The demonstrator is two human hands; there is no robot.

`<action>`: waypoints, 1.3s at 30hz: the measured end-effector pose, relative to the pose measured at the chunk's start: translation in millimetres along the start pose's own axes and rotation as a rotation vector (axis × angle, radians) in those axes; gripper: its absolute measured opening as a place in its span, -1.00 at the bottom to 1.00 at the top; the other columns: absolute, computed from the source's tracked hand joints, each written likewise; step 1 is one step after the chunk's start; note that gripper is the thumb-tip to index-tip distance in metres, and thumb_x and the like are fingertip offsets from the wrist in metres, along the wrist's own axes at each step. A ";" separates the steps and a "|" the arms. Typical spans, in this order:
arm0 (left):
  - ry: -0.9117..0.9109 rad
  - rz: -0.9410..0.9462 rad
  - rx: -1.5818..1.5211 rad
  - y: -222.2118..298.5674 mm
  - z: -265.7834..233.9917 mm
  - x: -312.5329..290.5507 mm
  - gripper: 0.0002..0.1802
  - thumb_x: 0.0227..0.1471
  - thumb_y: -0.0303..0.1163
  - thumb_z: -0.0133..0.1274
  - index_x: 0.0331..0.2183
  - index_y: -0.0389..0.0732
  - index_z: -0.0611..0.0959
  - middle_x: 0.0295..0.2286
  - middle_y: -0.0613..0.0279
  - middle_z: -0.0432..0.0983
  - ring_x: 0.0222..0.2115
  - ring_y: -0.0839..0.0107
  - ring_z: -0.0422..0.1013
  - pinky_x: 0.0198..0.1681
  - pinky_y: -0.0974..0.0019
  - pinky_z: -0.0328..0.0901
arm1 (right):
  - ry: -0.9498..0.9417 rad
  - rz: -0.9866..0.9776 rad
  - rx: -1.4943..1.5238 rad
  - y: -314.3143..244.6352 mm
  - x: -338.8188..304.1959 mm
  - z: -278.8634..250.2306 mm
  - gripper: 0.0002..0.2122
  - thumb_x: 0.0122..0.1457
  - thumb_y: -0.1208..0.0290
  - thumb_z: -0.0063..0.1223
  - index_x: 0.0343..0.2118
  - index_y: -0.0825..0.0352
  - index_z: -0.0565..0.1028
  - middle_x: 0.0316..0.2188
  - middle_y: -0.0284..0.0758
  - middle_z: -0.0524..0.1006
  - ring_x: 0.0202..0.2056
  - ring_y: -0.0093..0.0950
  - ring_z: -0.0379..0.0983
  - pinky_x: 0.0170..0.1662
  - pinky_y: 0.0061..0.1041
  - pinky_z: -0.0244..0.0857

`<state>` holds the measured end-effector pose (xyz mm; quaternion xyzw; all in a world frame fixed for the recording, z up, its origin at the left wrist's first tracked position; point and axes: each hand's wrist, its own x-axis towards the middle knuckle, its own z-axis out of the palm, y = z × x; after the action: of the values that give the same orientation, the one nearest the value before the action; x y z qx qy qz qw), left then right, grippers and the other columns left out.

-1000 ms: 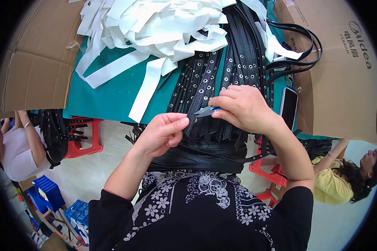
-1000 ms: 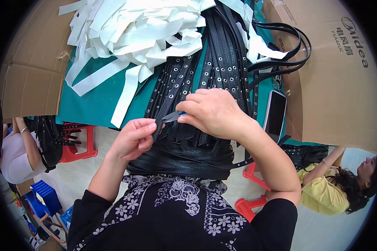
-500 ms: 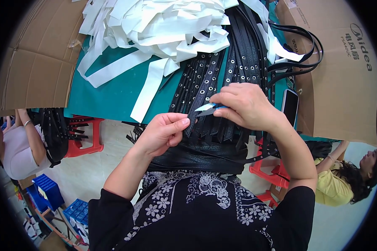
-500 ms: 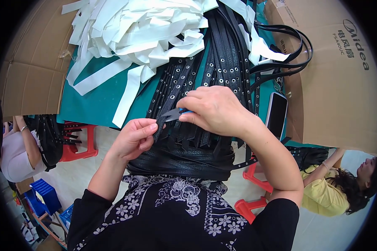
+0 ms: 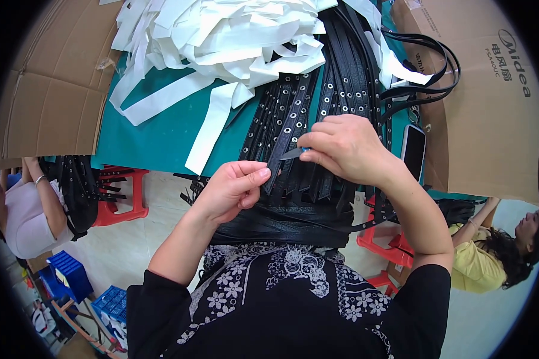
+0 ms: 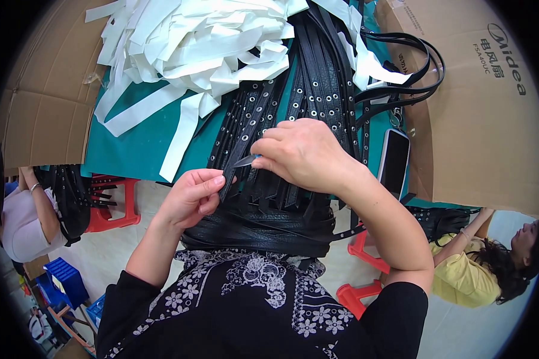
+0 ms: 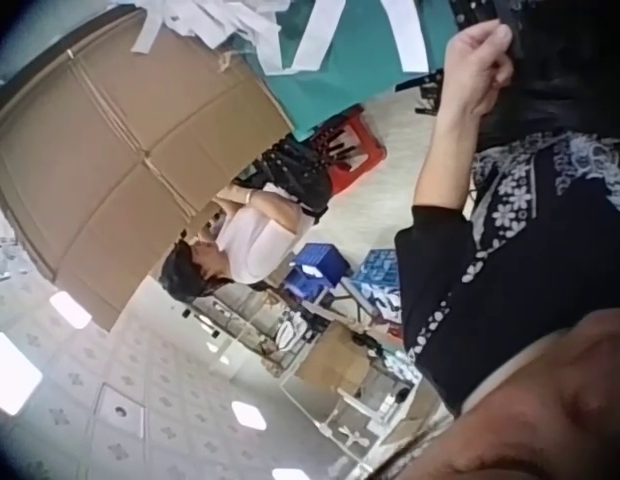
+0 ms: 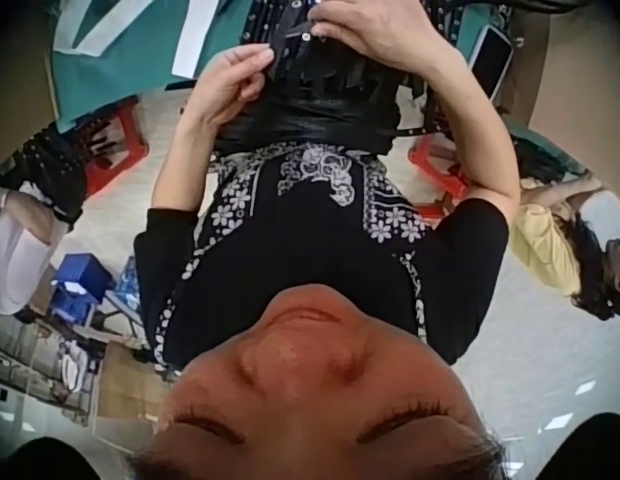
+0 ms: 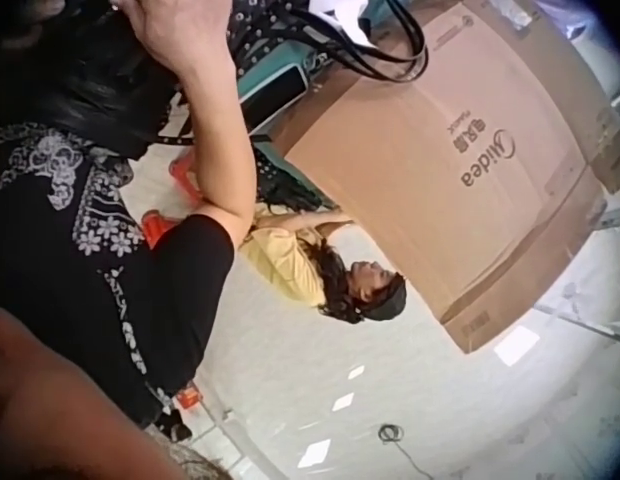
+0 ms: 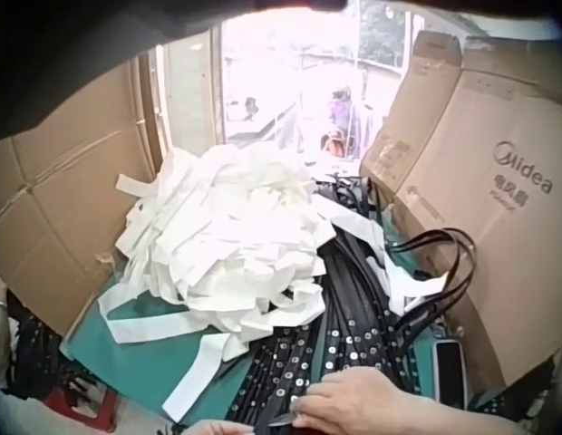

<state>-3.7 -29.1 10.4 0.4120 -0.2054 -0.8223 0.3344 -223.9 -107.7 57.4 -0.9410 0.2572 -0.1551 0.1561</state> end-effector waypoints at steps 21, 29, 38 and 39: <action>-0.023 0.008 0.006 1.1 -0.5 0.2 -0.81 0.00 -0.39 -0.03 -0.36 -0.30 0.55 -0.68 0.43 0.35 -0.82 0.73 0.07 -0.79 0.64 -0.08 | -0.069 -0.043 -0.040 -5.6 3.0 -6.4 -0.82 -0.05 0.24 0.05 -0.45 0.23 0.47 -0.64 -0.43 0.38 -0.52 -0.47 0.34 -0.42 -0.50 0.19; -0.037 -0.002 0.017 3.6 -0.3 -0.1 -0.81 0.01 -0.40 -0.04 -0.34 -0.31 0.54 -0.64 0.42 0.35 -0.79 0.74 0.08 -0.77 0.64 -0.08 | -0.068 -0.058 -0.031 -0.1 4.2 -2.5 -0.82 -0.06 0.27 0.06 -0.44 0.25 0.46 -0.64 -0.39 0.36 -0.53 -0.44 0.34 -0.44 -0.49 0.19; -0.080 -0.010 -0.068 5.9 -4.5 -0.8 -0.74 0.00 -0.43 -0.05 -0.27 -0.41 0.50 -0.51 0.23 0.46 -0.59 0.57 0.37 -0.57 0.56 0.30 | 0.013 0.147 0.063 -30.8 -23.9 -0.8 -0.77 -0.08 0.29 0.07 -0.38 0.30 0.42 -0.61 -0.34 0.36 -0.56 -0.39 0.35 -0.52 -0.45 0.20; -0.086 -0.019 -0.087 5.5 -4.6 -0.5 -0.74 0.00 -0.43 -0.05 -0.27 -0.41 0.50 -0.50 0.22 0.46 -0.59 0.56 0.37 -0.58 0.56 0.30 | 0.045 0.141 0.051 -33.6 -27.2 2.5 -0.78 -0.08 0.29 0.08 -0.39 0.29 0.42 -0.60 -0.34 0.37 -0.56 -0.41 0.36 -0.54 -0.47 0.21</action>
<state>2.3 -32.8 11.4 0.3632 -0.1797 -0.8507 0.3349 -230.6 -65.3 62.0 -0.9125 0.3223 -0.1713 0.1848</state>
